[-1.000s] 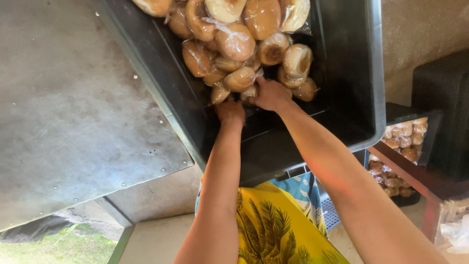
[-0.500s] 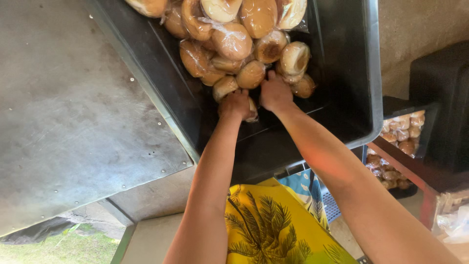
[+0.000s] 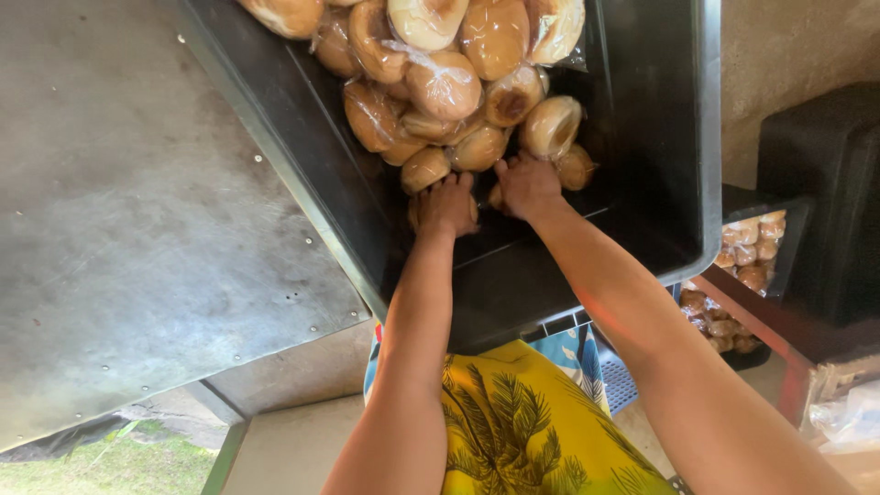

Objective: The person moves individually wrapped bread buns from a metal counter into a large black plastic bin, arranging them into rows by hand.

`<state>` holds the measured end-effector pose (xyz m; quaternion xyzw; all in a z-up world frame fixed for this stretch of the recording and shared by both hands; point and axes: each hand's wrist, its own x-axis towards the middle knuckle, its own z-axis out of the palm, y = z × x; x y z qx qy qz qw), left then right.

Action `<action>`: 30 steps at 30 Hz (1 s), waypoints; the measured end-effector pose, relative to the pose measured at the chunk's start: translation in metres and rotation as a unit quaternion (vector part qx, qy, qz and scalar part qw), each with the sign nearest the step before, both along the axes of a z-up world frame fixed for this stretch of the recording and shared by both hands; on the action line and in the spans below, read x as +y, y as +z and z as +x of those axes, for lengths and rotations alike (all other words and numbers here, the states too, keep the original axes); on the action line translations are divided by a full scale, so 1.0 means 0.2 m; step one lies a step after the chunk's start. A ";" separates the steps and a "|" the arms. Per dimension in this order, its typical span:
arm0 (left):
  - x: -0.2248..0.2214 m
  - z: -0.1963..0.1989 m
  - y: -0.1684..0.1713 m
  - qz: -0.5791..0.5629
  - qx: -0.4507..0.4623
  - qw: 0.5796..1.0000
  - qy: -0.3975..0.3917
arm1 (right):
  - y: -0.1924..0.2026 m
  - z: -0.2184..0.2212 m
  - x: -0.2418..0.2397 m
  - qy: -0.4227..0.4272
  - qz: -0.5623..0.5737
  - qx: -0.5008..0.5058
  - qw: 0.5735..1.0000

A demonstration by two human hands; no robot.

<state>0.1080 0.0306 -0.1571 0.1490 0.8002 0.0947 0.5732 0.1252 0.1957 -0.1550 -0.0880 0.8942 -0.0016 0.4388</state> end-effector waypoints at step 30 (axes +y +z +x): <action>0.02 0.07 -0.03 0.152 0.099 0.983 0.007 | -0.34 0.16 0.27 -0.514 -0.098 -0.394 0.755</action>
